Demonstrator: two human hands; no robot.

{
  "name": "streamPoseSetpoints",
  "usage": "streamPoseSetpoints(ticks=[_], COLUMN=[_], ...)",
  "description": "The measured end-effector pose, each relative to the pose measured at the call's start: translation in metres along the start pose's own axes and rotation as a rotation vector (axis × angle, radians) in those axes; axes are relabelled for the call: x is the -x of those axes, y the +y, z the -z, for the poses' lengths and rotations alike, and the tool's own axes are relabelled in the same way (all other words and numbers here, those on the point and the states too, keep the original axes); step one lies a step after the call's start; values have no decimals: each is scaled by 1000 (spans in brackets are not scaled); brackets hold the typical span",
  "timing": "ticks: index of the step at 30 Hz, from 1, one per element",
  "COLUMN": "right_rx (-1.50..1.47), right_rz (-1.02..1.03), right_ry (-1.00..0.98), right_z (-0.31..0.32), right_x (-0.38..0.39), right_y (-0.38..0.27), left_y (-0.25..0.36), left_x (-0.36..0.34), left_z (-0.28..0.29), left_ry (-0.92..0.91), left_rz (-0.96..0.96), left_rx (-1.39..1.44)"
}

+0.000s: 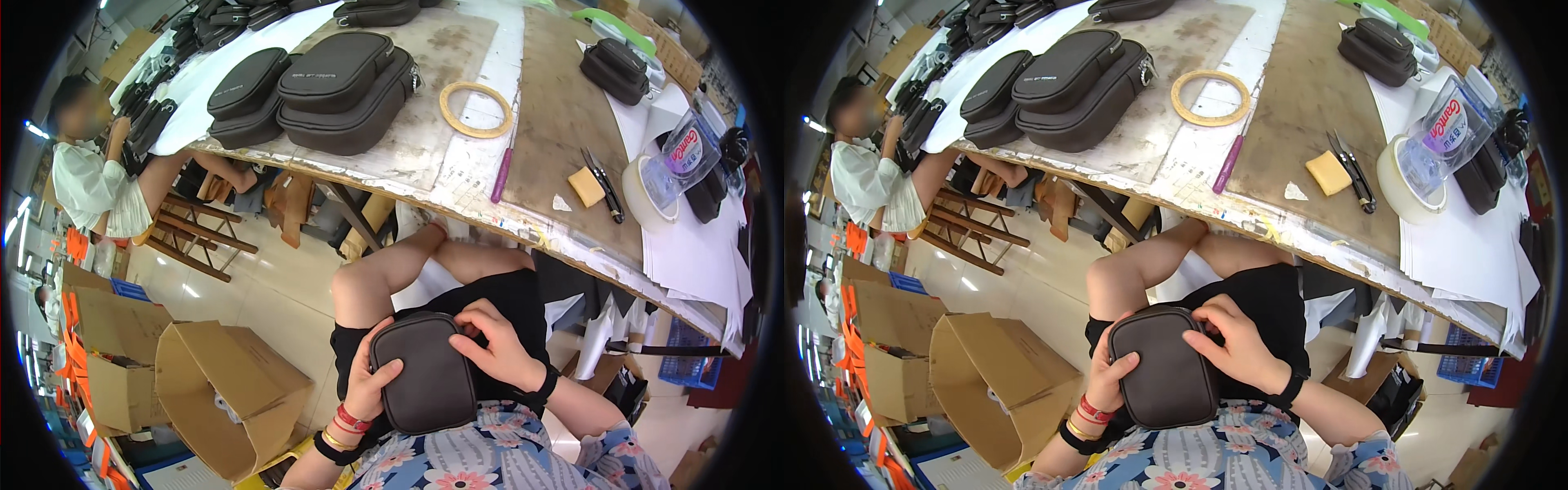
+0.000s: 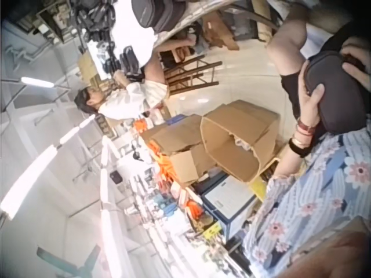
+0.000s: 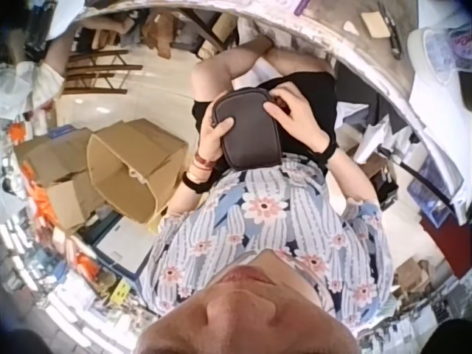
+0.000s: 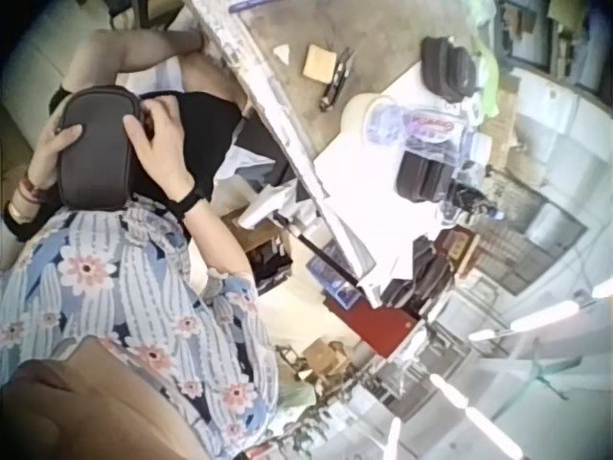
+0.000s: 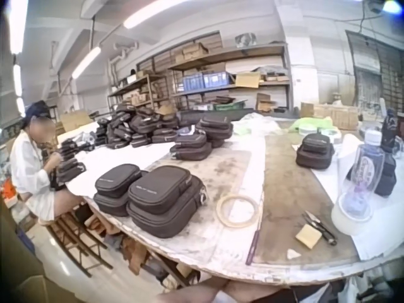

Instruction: The person uses a purple awl to poke holes along the seam of a small black bag, likely for sewing or assembly. They then use a small knife to trim excess material near the zipper. Finally, they inspect the bag by opening and closing the zipper and pressing on the surface.

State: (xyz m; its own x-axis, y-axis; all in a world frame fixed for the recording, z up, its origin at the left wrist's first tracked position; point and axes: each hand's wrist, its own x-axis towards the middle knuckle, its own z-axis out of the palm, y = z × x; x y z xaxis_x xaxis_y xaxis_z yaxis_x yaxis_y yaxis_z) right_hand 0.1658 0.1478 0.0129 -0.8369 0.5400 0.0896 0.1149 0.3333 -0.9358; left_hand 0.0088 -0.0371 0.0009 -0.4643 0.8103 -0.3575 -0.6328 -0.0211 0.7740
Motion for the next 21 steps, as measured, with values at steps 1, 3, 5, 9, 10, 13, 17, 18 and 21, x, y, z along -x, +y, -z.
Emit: streamPoseSetpoints(ticks=[1, 3, 5, 9, 10, 13, 17, 18, 21], right_rx=[89, 304, 386, 381, 359, 384, 21, -148, -486], right_rz=[-1, 107, 189, 404, 456, 509, 136, 2, -256], right_ry=[-21, 2, -3, -22, -55, 42, 106, 132, -196], right_z=[3, 2, -2, -3, -2, -3, -10, -11, -7], right_x=[-4, -14, -19, -23, -23, -20, -12, -9, 9], right_y=[-5, -16, -19, -20, -21, -23, 0, 3, 9], left_y=[-3, 2, 9, 7, 3, -3, 1, 3, 0], left_x=[2, 4, 6, 4, 5, 8, 1, -1, -6], left_z=[-1, -3, -9, -10, -12, -13, -15, -14, -7], left_ry=[-4, -18, -11, 146, 153, 168, 307, 361, 457], left_rz=[-32, -56, -98, -317, -321, -329, -194, -194, -233], left_rx=[-45, -123, -223, -601, -588, -548, -142, -65, 78])
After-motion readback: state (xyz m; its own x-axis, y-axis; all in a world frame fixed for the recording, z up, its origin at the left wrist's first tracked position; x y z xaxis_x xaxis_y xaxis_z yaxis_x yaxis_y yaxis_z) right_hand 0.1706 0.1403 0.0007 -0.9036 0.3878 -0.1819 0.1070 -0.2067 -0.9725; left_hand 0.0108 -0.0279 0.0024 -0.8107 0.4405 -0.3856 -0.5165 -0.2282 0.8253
